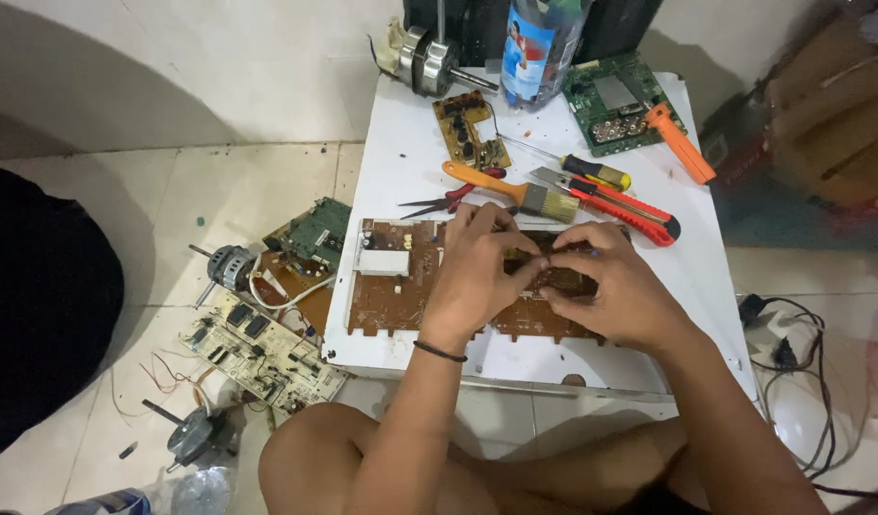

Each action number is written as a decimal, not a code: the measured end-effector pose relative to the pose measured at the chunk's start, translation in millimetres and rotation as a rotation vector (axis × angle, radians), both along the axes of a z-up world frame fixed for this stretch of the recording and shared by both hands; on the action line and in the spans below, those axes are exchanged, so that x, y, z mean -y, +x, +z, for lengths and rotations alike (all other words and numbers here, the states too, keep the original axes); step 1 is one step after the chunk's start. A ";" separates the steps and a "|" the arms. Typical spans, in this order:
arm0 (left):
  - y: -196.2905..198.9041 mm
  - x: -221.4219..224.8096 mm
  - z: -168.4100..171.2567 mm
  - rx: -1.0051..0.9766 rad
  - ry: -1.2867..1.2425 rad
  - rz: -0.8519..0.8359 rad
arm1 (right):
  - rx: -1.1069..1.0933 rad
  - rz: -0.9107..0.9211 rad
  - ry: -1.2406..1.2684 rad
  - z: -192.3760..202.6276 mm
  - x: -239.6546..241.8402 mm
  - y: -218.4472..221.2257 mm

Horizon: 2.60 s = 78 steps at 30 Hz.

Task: The person is using their hands to detach wires and small components from a circuit board as part of a disassembly or repair process.

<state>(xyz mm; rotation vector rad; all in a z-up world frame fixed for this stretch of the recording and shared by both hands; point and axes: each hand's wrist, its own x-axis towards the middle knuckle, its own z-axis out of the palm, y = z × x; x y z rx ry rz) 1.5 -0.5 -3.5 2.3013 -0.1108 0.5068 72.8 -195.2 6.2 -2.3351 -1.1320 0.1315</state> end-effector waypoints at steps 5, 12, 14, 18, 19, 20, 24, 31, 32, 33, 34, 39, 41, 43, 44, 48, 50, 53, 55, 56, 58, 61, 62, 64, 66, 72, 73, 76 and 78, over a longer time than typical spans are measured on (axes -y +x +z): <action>0.4 -0.3 -1.4 0.009 0.030 0.013 | 0.002 -0.012 0.008 -2.4 -1.5 -0.8; -1.6 -2.4 3.5 -0.035 0.034 0.013 | -0.002 -0.048 0.014 -0.8 -2.3 -4.5; -1.2 -3.6 4.1 -0.056 0.027 0.011 | 0.019 -0.054 0.028 -6.0 -1.8 -3.5; 0.5 -2.4 1.1 -0.036 0.043 0.031 | 0.074 -0.105 0.118 -14.2 -2.6 -4.1; 0.3 -2.4 1.5 -0.033 0.042 0.035 | 0.077 -0.102 0.117 -15.2 -2.9 -4.6; 0.1 -2.6 2.1 -0.037 0.055 0.034 | 0.099 -0.105 0.126 -16.0 -3.4 -5.1; -1.9 -2.6 6.5 -0.041 0.080 0.038 | 0.216 -0.079 0.175 -21.5 -3.7 -7.5; 0.1 -3.4 1.9 -0.010 0.134 0.045 | 0.349 -0.030 0.197 -27.7 -4.3 -7.7; -0.2 -3.2 1.8 -0.004 0.138 0.046 | 0.395 -0.020 0.193 -28.9 -4.8 -7.4; -0.4 -3.0 1.8 0.001 0.142 0.046 | 0.442 -0.010 0.188 -30.2 -5.4 -7.1; -1.1 -3.2 2.3 0.003 0.141 0.049 | 0.443 -0.006 0.187 -27.5 -5.4 -8.0; -4.3 -3.9 7.5 0.005 0.149 0.023 | 0.277 -0.009 0.169 -8.7 -7.4 -16.0; -3.6 -3.9 6.5 0.003 0.133 0.027 | 0.256 -0.029 0.183 -9.2 -6.4 -15.1; -3.4 -3.8 5.9 -0.001 0.118 0.030 | 0.232 -0.050 0.197 -8.5 -7.4 -16.0; -3.2 -4.0 6.2 -0.017 0.107 0.031 | 0.174 -0.059 0.213 -6.9 -9.1 -16.9; -2.0 -3.5 6.2 -0.068 0.093 0.026 | -0.025 -0.159 0.255 2.3 -19.1 -24.3; -3.9 -3.3 6.8 -0.070 0.091 0.025 | -0.050 -0.176 0.261 -3.2 -19.3 -22.1; -3.8 -1.9 6.4 -0.070 0.100 0.027 | -0.085 -0.219 0.270 -6.1 -20.6 -24.4; -3.6 -1.5 5.9 -0.068 0.111 0.031 | -0.095 -0.244 0.272 -3.7 -22.6 -25.0; -4.0 -1.6 5.9 -0.067 0.122 0.028 | -0.081 -0.239 0.276 -1.1 -23.9 -24.0; -4.6 -2.6 6.8 -0.066 0.133 0.026 | -0.067 -0.234 0.282 3.0 -25.9 -21.0; -5.5 -2.7 7.5 -0.054 0.123 0.018 | -0.012 -0.199 0.350 6.5 -25.3 -17.2; -5.4 -2.7 7.7 -0.048 0.105 0.011 | 0.038 -0.189 0.349 8.0 -25.2 -16.2; -4.0 -2.5 6.0 -0.045 0.089 -0.002 | 0.086 -0.183 0.349 8.4 -25.1 -13.8; -2.3 -1.3 2.0 -0.021 0.074 0.019 | 0.077 -0.185 0.378 5.5 -24.7 -12.0; 2.8 1.2 -13.3 0.030 0.045 0.042 | 0.029 -0.207 0.508 -2.5 -23.4 -10.7; 3.8 1.6 -16.2 0.026 0.050 0.036 | 0.027 -0.214 0.513 -4.8 -22.3 -11.3; 6.6 2.4 -15.8 0.042 0.060 0.048 | 0.009 -0.280 0.599 -6.9 -19.5 -12.3; 3.6 4.2 -7.0 0.111 -0.012 0.049 | 0.116 -0.295 0.629 -4.2 -16.4 -15.5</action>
